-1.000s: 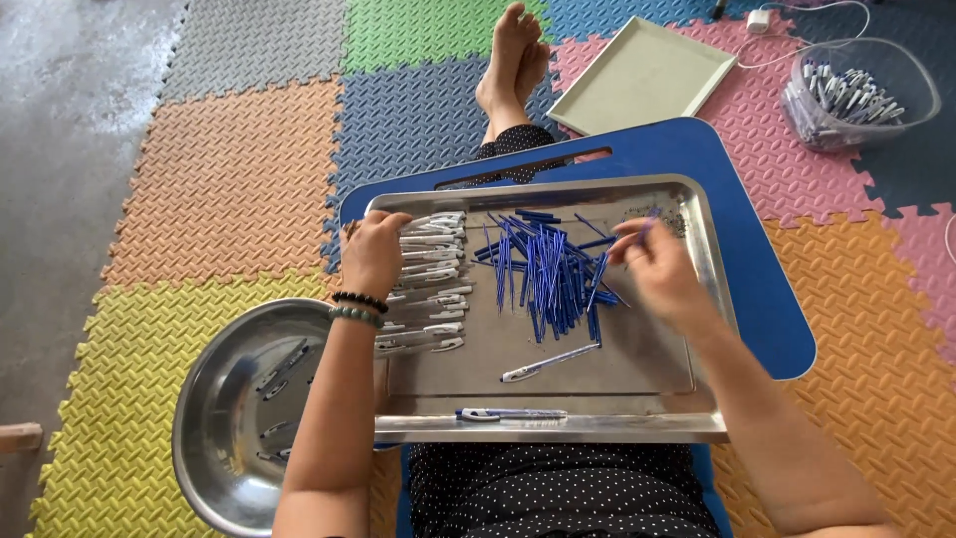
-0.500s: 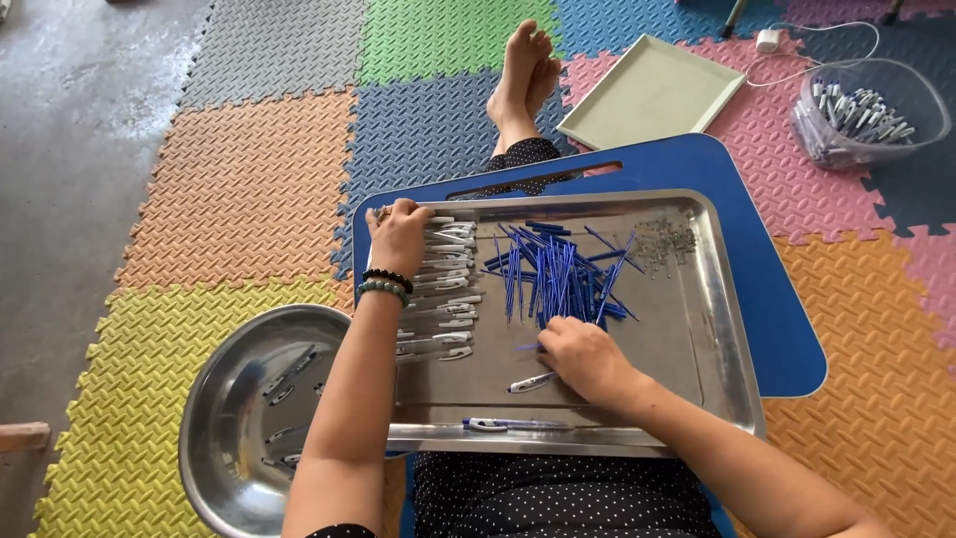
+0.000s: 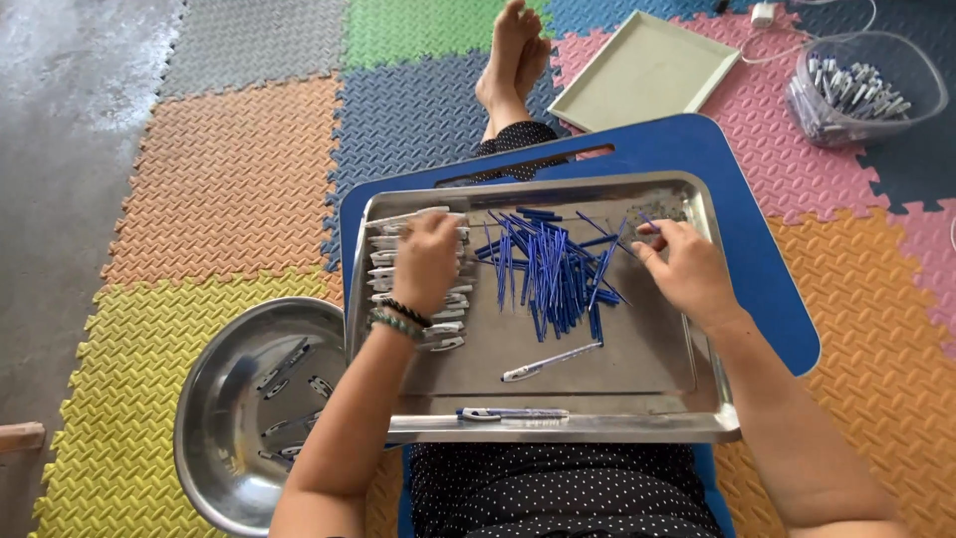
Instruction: Assembling pens by inserting blue ink refills into white plastic barrels on a metal tray while sitting on the floor.
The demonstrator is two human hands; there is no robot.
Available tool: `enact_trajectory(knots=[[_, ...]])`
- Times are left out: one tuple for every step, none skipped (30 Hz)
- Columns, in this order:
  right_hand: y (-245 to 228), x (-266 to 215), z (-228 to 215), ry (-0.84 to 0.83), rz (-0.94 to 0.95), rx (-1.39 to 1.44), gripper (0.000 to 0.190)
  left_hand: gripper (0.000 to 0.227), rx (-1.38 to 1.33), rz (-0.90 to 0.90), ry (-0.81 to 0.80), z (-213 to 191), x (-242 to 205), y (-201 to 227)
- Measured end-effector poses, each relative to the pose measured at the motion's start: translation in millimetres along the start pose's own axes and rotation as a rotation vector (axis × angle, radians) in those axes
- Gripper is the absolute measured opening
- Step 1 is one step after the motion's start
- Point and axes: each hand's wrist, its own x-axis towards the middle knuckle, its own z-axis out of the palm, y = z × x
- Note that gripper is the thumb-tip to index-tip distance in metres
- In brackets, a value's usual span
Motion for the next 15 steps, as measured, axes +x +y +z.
enact_trajectory(knots=[[-16.0,-5.1,-9.5,-0.051,0.034,0.142,0.027,0.017,-0.192,-0.035,-0.209,-8.8,-12.9,24.3],[-32.9,-7.2,-20.0,-0.092,0.065,0.283,0.03,0.014,-0.38,-0.067,-0.41,-18.1,-22.1,47.1],[-37.5,-6.7,-17.8,-0.088,0.07,0.282,0.03,0.014,-0.383,-0.06,-0.412,-30.3,-37.3,62.5],[-42.6,-3.9,-15.3,-0.107,0.125,0.409,0.035,0.025,-0.377,0.025,-0.647,-42.5,-50.7,76.3],[-47.7,-1.0,-13.3,-0.126,0.178,0.536,0.041,0.036,-0.366,0.113,-0.881,-55.2,-64.1,90.0],[-56.1,-0.2,-20.4,-0.117,0.181,0.538,0.041,0.036,-0.362,0.121,-0.879,-55.9,-73.5,92.9],[-64.7,0.7,-27.5,-0.142,0.172,0.511,0.043,0.04,-0.336,0.126,-0.864,-56.6,-82.9,95.5],[-74.0,1.5,-33.7,-0.169,0.164,0.484,0.045,0.044,-0.311,0.129,-0.852,-57.6,-93.2,97.3],[-79.4,2.1,-36.2,-0.163,0.167,0.487,0.045,0.044,-0.307,0.136,-0.852,-63.0,-90.8,94.1],[-84.5,1.3,-38.3,-0.215,0.215,0.51,0.048,0.037,-0.354,0.1,-0.878,-68.5,-90.1,91.7],[-90.0,1.0,-40.2,-0.268,0.262,0.533,0.052,0.03,-0.401,0.064,-0.904,-74.0,-89.3,88.9],[-86.2,0.1,-33.1,-0.264,0.264,0.534,0.052,0.03,-0.399,0.068,-0.903,-91.0,-75.4,87.5],[-83.0,-1.0,-25.9,-0.254,0.301,0.589,0.051,0.03,-0.538,-0.018,-0.918,-108.4,-61.7,85.7],[-79.8,0.1,-19.4,-0.242,0.33,0.643,0.051,0.031,-0.676,-0.106,-0.923,-125.3,-47.4,84.2],[-69.1,4.1,-14.1,-0.236,0.324,0.642,0.051,0.031,-0.674,-0.103,-0.915,-115.5,-41.0,79.2]])
